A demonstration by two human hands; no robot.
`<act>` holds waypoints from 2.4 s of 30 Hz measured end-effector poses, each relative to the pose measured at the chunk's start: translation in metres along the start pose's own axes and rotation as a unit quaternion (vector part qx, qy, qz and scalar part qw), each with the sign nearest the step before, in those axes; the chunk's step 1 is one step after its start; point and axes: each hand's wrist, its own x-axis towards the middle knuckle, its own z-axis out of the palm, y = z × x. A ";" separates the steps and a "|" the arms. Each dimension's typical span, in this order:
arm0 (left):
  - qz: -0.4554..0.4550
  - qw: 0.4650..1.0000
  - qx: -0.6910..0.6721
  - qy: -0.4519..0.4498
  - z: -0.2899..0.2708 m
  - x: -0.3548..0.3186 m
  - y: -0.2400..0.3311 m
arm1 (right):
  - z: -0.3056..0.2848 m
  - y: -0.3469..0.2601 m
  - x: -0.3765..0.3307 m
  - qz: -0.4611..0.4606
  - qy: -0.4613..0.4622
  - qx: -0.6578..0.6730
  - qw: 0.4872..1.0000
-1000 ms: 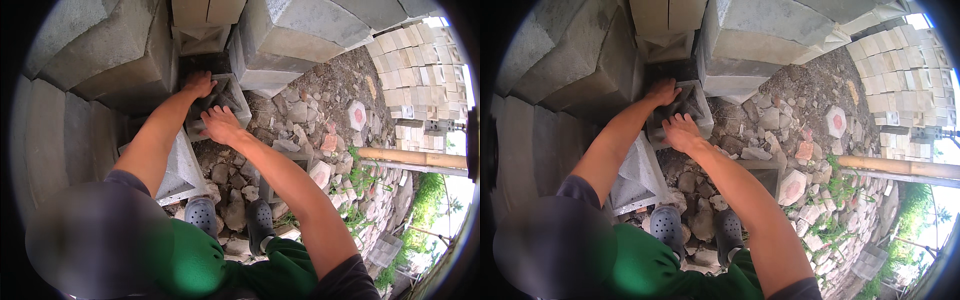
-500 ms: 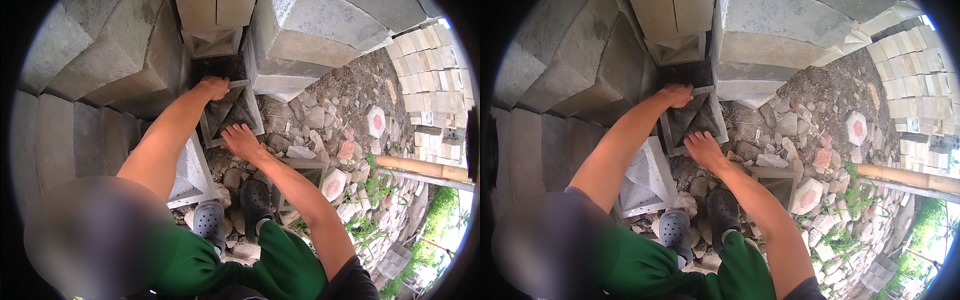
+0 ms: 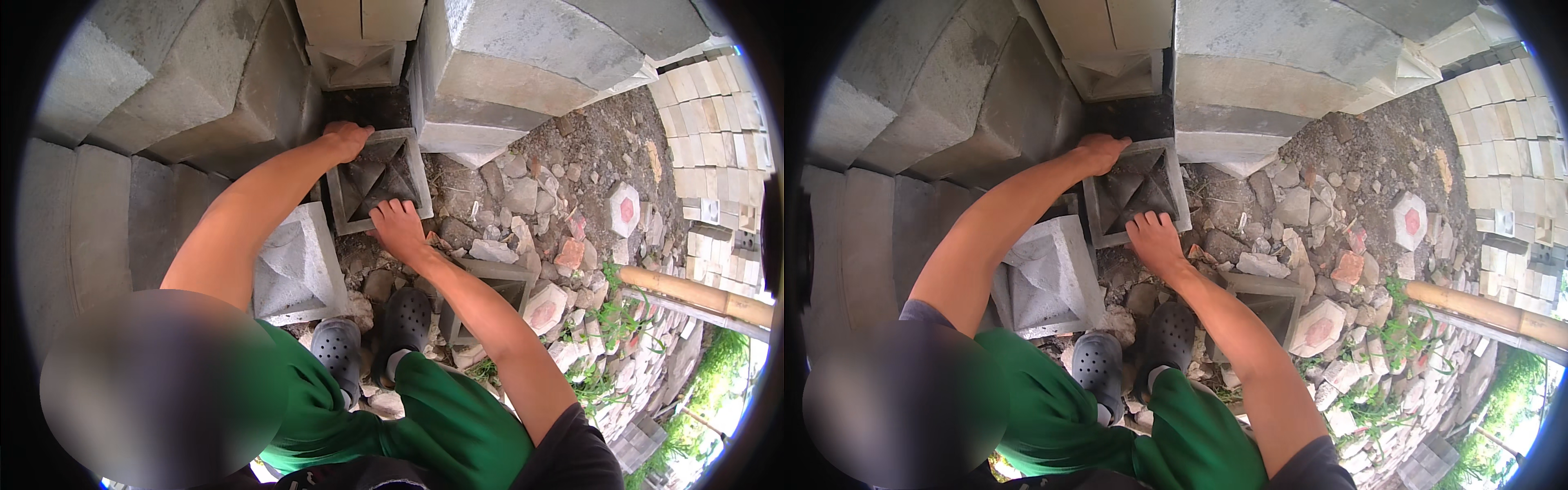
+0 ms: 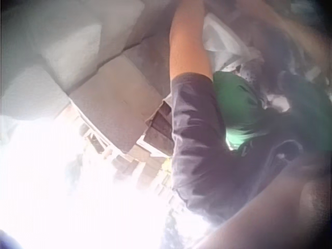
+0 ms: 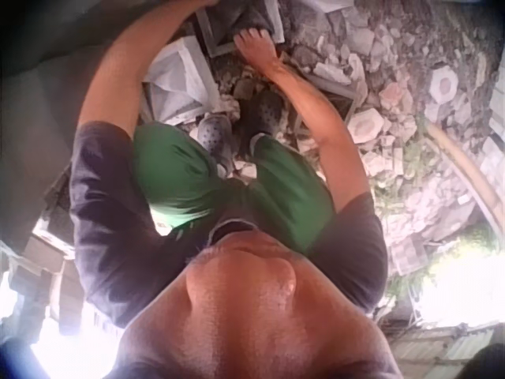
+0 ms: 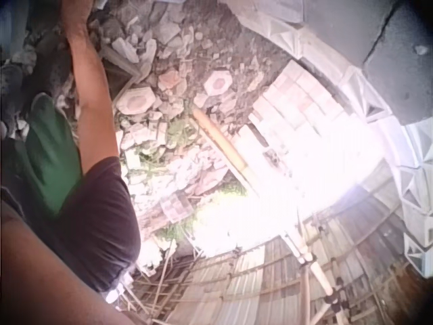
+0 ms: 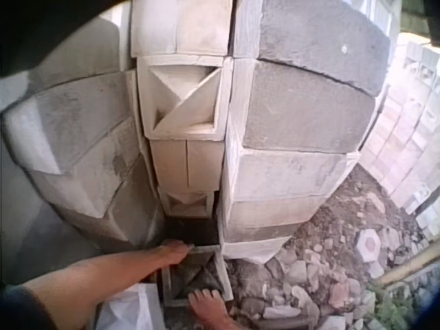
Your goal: The person picks up hollow concrete blocks from a pile and stacks them into a neat arrangement. They repeatedly lift, rotate, and place the blocks by hand, occasionally shifting debris to reach the next block.
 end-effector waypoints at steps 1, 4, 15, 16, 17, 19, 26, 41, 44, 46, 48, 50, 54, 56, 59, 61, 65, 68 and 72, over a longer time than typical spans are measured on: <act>-0.013 0.999 0.012 -0.029 -0.008 0.001 0.006 | -0.002 0.002 -0.001 -0.008 -0.004 0.003 1.000; -0.030 0.996 0.068 -0.049 -0.005 0.007 0.005 | -0.002 0.003 -0.001 -0.034 -0.017 -0.008 0.999; -0.046 0.998 -0.016 0.044 0.009 0.010 0.015 | -0.003 0.001 -0.009 0.016 0.008 0.001 1.000; -0.058 0.995 -0.035 0.070 0.016 0.005 0.021 | -0.002 -0.002 -0.009 0.017 0.001 -0.004 1.000; -0.069 0.992 -0.054 0.095 0.018 0.005 0.024 | -0.002 0.002 -0.006 0.014 0.000 0.001 1.000; -0.036 0.992 -0.052 0.106 0.024 -0.001 0.019 | -0.003 -0.005 -0.013 0.014 -0.016 0.024 0.999; 0.053 0.996 0.004 0.072 0.009 0.009 -0.018 | -0.006 0.009 -0.006 -0.026 -0.009 0.025 0.999; 0.103 0.994 0.022 0.038 -0.002 0.014 -0.025 | -0.013 -0.007 0.002 -0.018 -0.002 -0.032 0.999; 0.118 0.992 0.028 0.035 -0.015 0.011 -0.022 | -0.022 -0.014 0.007 -0.003 0.017 -0.013 1.000; 0.124 0.991 0.045 0.037 -0.020 0.014 -0.025 | -0.027 -0.019 0.010 0.006 0.013 0.005 1.000; 0.108 0.992 0.056 0.036 -0.020 0.017 -0.023 | -0.030 -0.018 0.012 0.002 0.004 -0.011 1.000; 0.070 0.995 0.062 0.032 -0.016 0.019 -0.016 | -0.027 -0.015 0.013 -0.001 0.012 -0.029 0.999; 0.052 0.994 0.097 0.011 -0.028 0.012 0.001 | -0.015 -0.011 0.000 -0.007 0.034 -0.057 0.998; 0.043 0.994 0.102 0.009 -0.030 0.007 0.009 | -0.009 -0.007 -0.002 -0.004 0.038 -0.061 0.997; 0.027 0.991 0.092 0.090 -0.018 0.002 0.004 | -0.010 -0.013 -0.001 -0.002 0.041 -0.046 0.998; 0.007 0.992 0.098 0.084 -0.013 0.007 0.002 | -0.010 -0.018 0.007 0.008 0.051 -0.041 0.998; -0.012 0.986 0.091 0.136 -0.008 0.015 0.003 | -0.006 -0.006 0.026 0.006 0.056 -0.086 0.995; 0.015 0.984 0.131 0.116 -0.014 0.026 0.005 | -0.002 -0.003 0.027 0.005 0.049 -0.080 0.996; 0.010 0.983 0.146 0.111 -0.009 0.037 -0.011 | -0.010 0.001 0.042 -0.016 0.052 -0.072 0.996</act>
